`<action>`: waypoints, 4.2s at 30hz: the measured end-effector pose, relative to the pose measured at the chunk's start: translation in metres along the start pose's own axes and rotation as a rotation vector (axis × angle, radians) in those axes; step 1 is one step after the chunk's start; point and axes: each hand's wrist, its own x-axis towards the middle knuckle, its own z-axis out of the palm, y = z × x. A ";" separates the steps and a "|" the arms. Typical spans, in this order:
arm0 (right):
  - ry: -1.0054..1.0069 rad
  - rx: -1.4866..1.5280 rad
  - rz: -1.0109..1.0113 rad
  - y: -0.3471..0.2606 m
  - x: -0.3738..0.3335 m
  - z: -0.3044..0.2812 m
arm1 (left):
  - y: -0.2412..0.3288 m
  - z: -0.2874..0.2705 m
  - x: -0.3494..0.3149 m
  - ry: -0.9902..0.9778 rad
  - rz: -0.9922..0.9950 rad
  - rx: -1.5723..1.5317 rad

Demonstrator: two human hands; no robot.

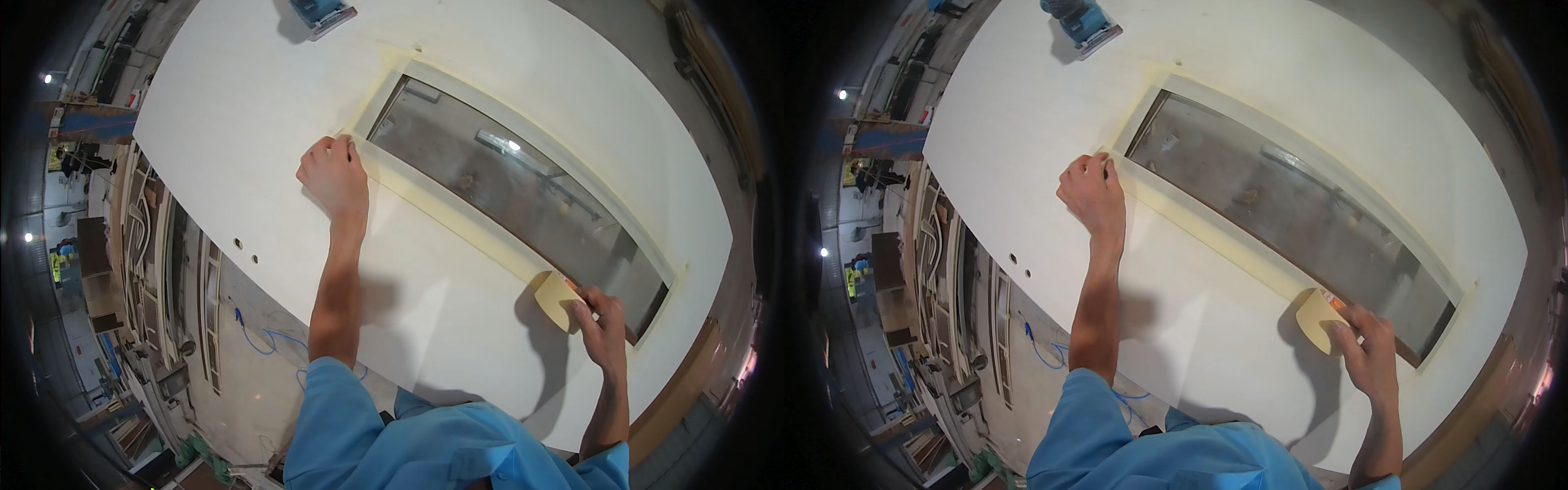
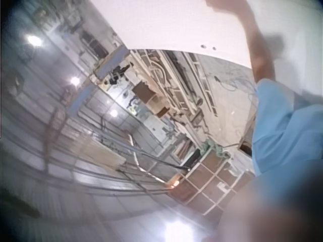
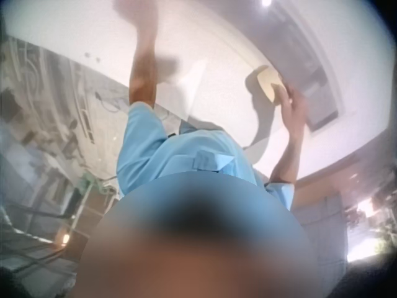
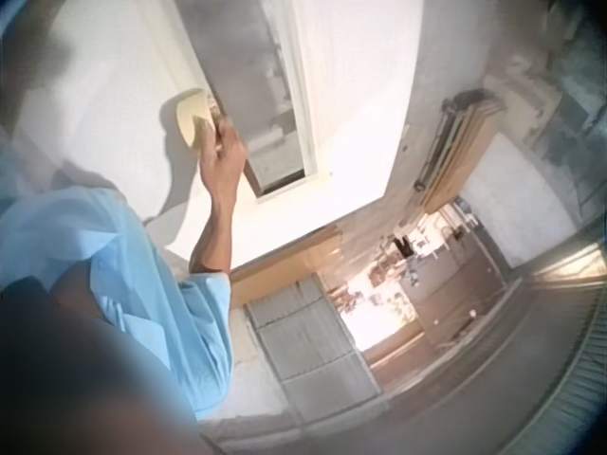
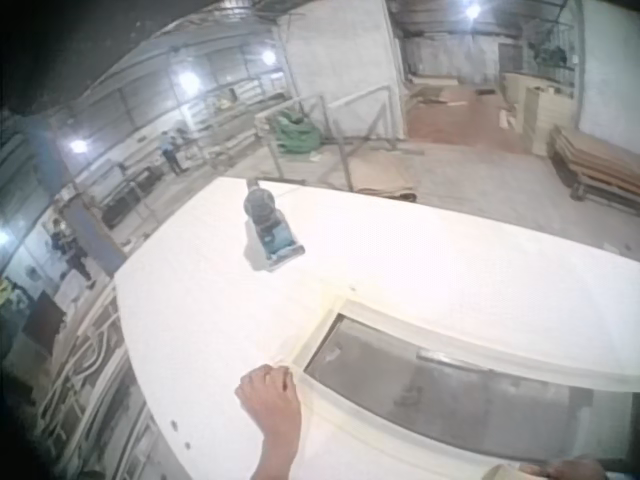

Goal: The person applies masking tape around the rectangular cutout on a white panel, smoothing each strip and trimming excess with a utility knife. The person works methodically along all four edges of the cutout.

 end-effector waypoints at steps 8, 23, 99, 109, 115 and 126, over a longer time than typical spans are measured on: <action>0.010 -0.025 0.051 -0.001 0.001 -0.001 | 0.025 -0.014 -0.043 -0.277 0.300 -0.198; 0.114 0.026 -0.101 -0.014 -0.016 -0.024 | 0.071 -0.042 -0.080 -0.511 0.319 -0.428; 0.153 -0.203 -0.074 0.000 0.004 0.001 | -0.002 -0.027 -0.021 -0.198 0.255 -0.044; 0.127 -0.226 -0.072 -0.004 0.005 0.002 | -0.004 -0.029 -0.020 -0.215 0.405 -0.378; 0.137 -0.215 -0.107 -0.006 0.007 0.005 | -0.013 -0.038 -0.011 -0.352 0.440 -0.383; 0.209 -0.256 -0.053 0.002 -0.004 0.001 | -0.017 -0.034 -0.014 -0.364 0.509 -0.482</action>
